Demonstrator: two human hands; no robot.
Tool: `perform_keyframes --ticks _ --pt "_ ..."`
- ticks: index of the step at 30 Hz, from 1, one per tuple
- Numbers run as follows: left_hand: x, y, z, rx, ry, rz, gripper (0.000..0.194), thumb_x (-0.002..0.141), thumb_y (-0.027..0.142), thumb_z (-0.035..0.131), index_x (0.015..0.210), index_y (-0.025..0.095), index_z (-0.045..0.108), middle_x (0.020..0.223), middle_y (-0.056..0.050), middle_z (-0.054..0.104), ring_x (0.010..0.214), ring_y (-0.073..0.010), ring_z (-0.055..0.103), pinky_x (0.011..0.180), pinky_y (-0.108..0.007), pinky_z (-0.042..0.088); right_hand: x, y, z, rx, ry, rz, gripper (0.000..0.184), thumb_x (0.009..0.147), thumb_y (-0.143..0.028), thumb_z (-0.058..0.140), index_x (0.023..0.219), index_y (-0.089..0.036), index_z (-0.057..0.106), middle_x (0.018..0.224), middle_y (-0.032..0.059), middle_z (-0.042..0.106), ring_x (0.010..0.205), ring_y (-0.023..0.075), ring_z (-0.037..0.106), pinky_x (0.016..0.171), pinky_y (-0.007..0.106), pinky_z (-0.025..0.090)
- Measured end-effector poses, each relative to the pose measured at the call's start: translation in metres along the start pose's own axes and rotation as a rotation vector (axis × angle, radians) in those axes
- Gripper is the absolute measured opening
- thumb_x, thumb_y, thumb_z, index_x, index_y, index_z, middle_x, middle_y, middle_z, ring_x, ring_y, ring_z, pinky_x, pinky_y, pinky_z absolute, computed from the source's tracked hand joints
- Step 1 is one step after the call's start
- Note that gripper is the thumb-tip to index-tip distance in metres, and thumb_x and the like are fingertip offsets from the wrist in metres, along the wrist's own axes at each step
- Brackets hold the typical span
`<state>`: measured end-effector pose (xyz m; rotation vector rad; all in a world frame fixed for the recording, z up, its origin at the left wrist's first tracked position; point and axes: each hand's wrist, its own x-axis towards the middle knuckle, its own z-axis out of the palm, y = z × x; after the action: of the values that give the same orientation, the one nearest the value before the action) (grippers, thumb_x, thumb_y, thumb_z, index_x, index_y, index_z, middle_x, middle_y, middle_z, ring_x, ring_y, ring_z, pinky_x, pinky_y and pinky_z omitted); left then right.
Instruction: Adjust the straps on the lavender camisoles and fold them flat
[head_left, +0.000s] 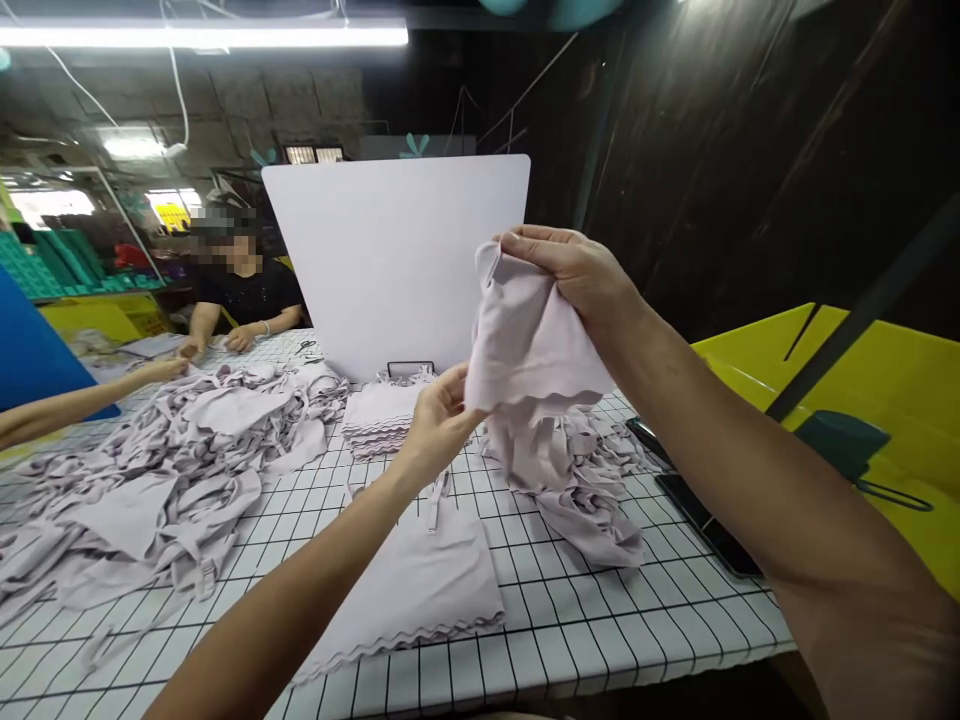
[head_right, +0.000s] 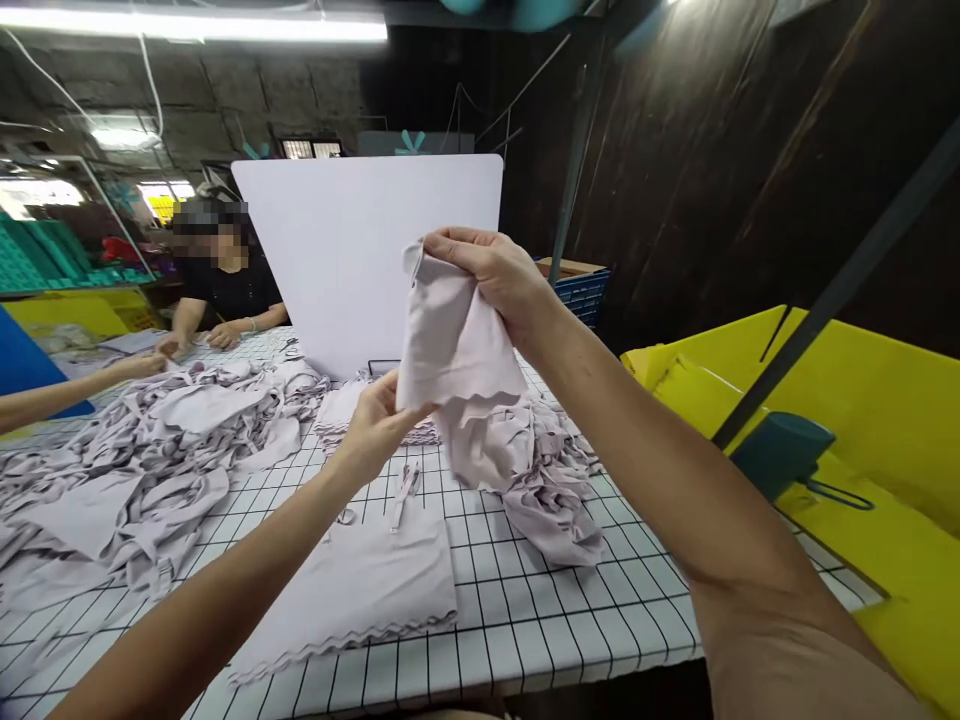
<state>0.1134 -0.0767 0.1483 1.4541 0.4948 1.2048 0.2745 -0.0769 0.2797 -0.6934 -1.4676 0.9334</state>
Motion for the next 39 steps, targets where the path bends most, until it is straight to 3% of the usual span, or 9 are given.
perform_keyframes --ticks 4,11,15,20,25,28,32,37,39 --pt "-0.014 0.01 -0.027 -0.003 0.017 -0.084 0.032 0.07 0.031 0.086 0.096 0.014 0.076 0.085 -0.004 0.075 0.08 -0.0186 0.069 0.071 -0.026 0.051 0.001 0.007 -0.005 0.036 -0.086 0.172 0.014 0.081 -0.029 0.078 0.082 -0.016 0.072 0.071 0.0009 0.067 0.062 0.0107 0.06 0.057 0.022 0.05" --pt "-0.049 0.021 -0.08 -0.112 -0.284 -0.268 0.032 0.077 0.034 0.084 0.102 0.015 0.078 0.091 -0.007 0.077 0.081 -0.0174 0.069 0.077 -0.026 0.053 0.004 0.038 0.02 0.106 -0.243 0.395 0.018 0.078 -0.03 0.08 0.086 -0.014 0.077 0.073 0.004 0.071 0.061 0.0114 0.062 0.056 0.022 0.052" --pt "-0.062 0.026 -0.097 -0.148 -0.048 -0.226 0.025 0.078 0.033 0.083 0.091 0.012 0.079 0.086 -0.008 0.078 0.078 -0.0186 0.071 0.076 -0.026 0.055 0.008 0.053 0.034 0.069 -0.374 0.421 0.027 0.078 -0.038 0.081 0.093 -0.016 0.078 0.075 0.0031 0.071 0.061 0.0105 0.062 0.054 0.02 0.05" --pt "-0.07 0.048 -0.123 -0.357 0.341 -0.228 0.021 0.076 0.028 0.079 0.086 0.01 0.075 0.077 -0.007 0.077 0.066 -0.018 0.071 0.063 -0.024 0.057 0.023 0.083 0.019 -0.076 -0.508 0.539 0.044 0.068 -0.042 0.088 0.102 -0.016 0.077 0.095 0.0078 0.075 0.074 0.0147 0.065 0.061 0.024 0.054" --pt "-0.062 0.059 -0.113 -0.426 0.38 -0.131 0.019 0.074 0.021 0.075 0.089 0.01 0.071 0.08 -0.006 0.077 0.077 -0.0211 0.074 0.07 -0.025 0.059 0.016 0.127 0.022 -0.358 -0.085 0.158 0.038 0.072 -0.052 0.083 0.086 -0.018 0.077 0.085 0.0071 0.073 0.075 0.0159 0.062 0.072 0.031 0.053" --pt "-0.055 0.052 -0.104 -0.443 0.365 -0.078 0.026 0.07 0.019 0.079 0.093 0.01 0.07 0.086 -0.006 0.077 0.075 -0.017 0.072 0.067 -0.022 0.057 -0.011 0.144 0.036 -0.28 -0.261 0.282 0.069 0.081 -0.08 0.055 0.077 -0.015 0.077 0.073 0.0105 0.072 0.071 0.0193 0.066 0.075 0.037 0.053" --pt "-0.053 0.039 -0.1 -0.397 0.376 -0.077 0.031 0.065 0.025 0.086 0.089 0.012 0.07 0.077 -0.001 0.073 0.062 -0.0119 0.065 0.06 -0.02 0.053 -0.039 0.159 0.068 0.07 -0.569 0.523 0.09 0.081 -0.091 0.032 0.095 -0.016 0.078 0.102 0.0138 0.076 0.098 0.0252 0.068 0.088 0.039 0.051" --pt "-0.063 0.036 -0.099 -0.268 0.403 -0.062 0.03 0.06 0.03 0.088 0.078 0.014 0.07 0.068 0.0 0.068 0.06 -0.0125 0.062 0.059 -0.022 0.05 -0.037 0.173 0.097 0.432 -0.281 0.573 0.044 0.083 -0.063 0.069 0.097 -0.022 0.073 0.091 0.0035 0.073 0.081 0.0182 0.064 0.074 0.029 0.052" --pt "-0.066 0.035 -0.102 -0.208 0.417 -0.047 0.029 0.061 0.034 0.087 0.075 0.015 0.07 0.067 0.0 0.066 0.058 -0.0133 0.059 0.058 -0.025 0.049 -0.036 0.177 0.103 0.436 -0.345 0.619 0.048 0.083 -0.067 0.067 0.089 -0.02 0.072 0.082 0.005 0.072 0.075 0.0188 0.063 0.069 0.029 0.052"
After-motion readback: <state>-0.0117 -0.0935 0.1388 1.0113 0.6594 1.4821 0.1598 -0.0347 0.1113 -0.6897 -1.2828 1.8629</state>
